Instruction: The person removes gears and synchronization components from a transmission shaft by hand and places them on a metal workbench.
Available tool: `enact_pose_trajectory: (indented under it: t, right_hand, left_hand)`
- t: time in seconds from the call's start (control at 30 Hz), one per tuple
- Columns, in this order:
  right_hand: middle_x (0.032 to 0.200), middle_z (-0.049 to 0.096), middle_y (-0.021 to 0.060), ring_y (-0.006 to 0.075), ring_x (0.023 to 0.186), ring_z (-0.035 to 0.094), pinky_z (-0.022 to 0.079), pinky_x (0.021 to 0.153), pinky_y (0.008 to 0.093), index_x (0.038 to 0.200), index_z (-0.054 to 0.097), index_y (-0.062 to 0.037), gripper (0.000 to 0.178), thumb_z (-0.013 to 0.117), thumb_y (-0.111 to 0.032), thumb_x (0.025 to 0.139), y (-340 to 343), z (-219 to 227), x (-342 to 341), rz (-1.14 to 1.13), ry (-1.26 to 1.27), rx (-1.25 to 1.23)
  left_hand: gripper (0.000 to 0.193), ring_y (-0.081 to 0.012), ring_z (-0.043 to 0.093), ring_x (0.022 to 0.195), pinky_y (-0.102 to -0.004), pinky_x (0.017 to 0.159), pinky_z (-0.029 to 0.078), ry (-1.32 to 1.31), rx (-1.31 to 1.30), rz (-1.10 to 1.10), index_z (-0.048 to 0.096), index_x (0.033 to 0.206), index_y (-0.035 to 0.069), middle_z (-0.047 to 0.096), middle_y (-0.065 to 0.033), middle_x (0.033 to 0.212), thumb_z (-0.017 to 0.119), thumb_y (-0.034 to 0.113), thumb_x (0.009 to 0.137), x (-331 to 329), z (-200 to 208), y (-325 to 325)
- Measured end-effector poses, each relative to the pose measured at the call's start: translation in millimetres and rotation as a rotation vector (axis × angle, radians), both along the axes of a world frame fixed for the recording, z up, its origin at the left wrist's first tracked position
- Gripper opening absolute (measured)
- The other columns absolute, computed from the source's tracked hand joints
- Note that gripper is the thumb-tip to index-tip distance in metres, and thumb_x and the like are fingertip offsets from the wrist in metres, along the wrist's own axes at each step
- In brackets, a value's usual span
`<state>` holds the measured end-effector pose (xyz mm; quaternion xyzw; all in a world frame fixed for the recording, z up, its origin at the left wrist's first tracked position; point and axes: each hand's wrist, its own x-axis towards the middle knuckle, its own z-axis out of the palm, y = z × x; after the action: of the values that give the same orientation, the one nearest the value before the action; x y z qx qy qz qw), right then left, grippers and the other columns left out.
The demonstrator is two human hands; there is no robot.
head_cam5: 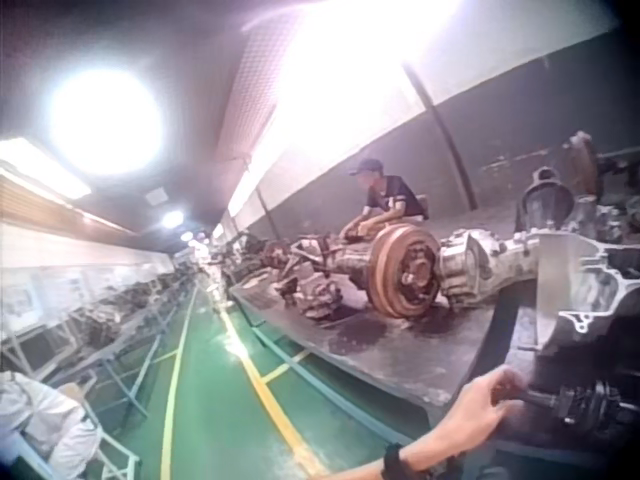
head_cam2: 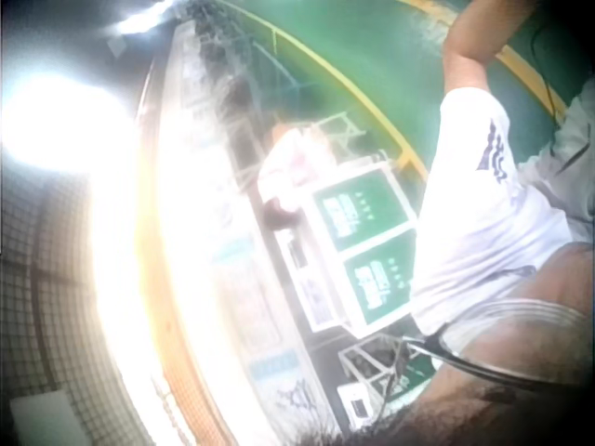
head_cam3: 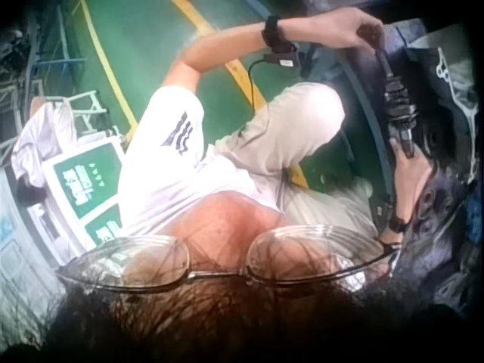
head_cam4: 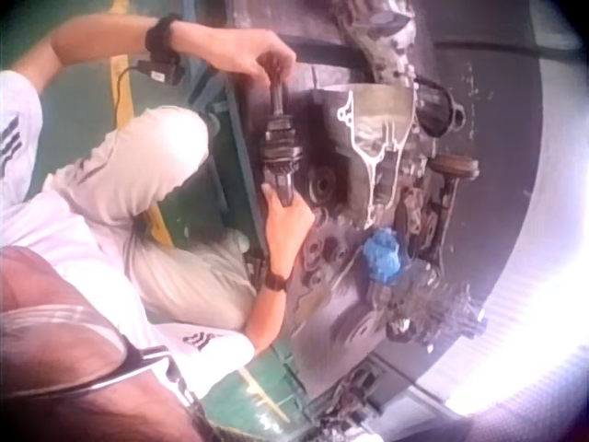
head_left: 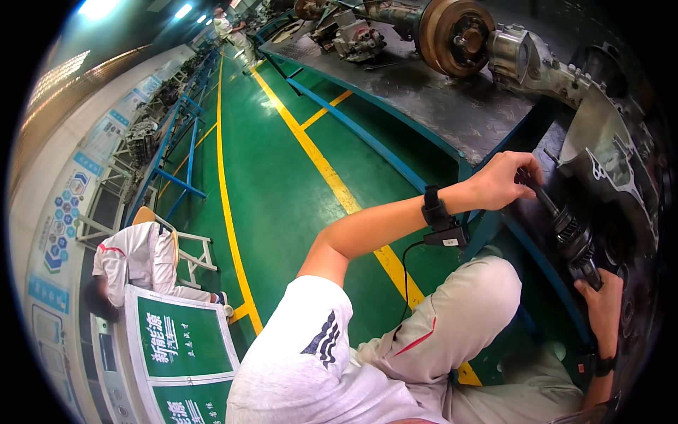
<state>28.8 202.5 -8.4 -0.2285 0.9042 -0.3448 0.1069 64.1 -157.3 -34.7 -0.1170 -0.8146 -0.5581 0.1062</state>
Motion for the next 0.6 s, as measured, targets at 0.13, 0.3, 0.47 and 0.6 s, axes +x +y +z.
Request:
enact_pose_trajectory:
  t: [0.13,0.3,0.47,0.6]
  right_hand:
    - [0.064,0.044,0.01,0.0148,0.064,0.039,0.036,0.059,0.0386,0.083,0.061,0.0089,0.03,0.086,-0.009,0.079,4,-9,-10,-0.004,0.076,-0.05]
    - [0.065,0.045,0.0134,0.0179,0.064,0.039,0.036,0.061,0.0398,0.084,0.062,0.0089,0.034,0.089,-0.011,0.077,3,-5,-14,-0.021,0.054,0.055]
    - [0.067,0.046,0.0147,0.0224,0.066,0.041,0.038,0.064,0.0409,0.086,0.064,0.0089,0.039,0.091,-0.016,0.075,7,-5,-15,-0.031,-0.006,0.086]
    - [0.078,0.054,0.0173,0.0292,0.078,0.051,0.042,0.074,0.0432,0.092,0.068,0.009,0.038,0.09,-0.017,0.077,14,-16,-18,-0.042,0.076,0.057]
  left_hand:
    - [0.027,-0.0262,0.07,0.094,-0.0381,0.09,0.056,0.254,-0.164,0.013,0.073,0.107,0.002,0.076,-0.0106,0.104,0.086,0.0,0.084,-10,-2,-4]
    - [0.017,-0.0326,0.07,0.095,-0.0403,0.09,0.056,0.21,-0.285,0.005,0.078,0.103,0.001,0.078,-0.0124,0.104,0.083,0.01,0.089,-20,7,-22]
    - [0.024,-0.0214,0.074,0.107,-0.0377,0.093,0.057,0.101,-0.171,-0.002,0.078,0.114,0.004,0.079,-0.009,0.112,0.081,0.014,0.093,-20,31,-42]
    - [0.03,-0.0186,0.074,0.109,-0.0341,0.094,0.058,0.066,-0.107,-0.22,0.076,0.116,0.004,0.079,-0.006,0.114,0.084,0.003,0.087,-13,17,-31]
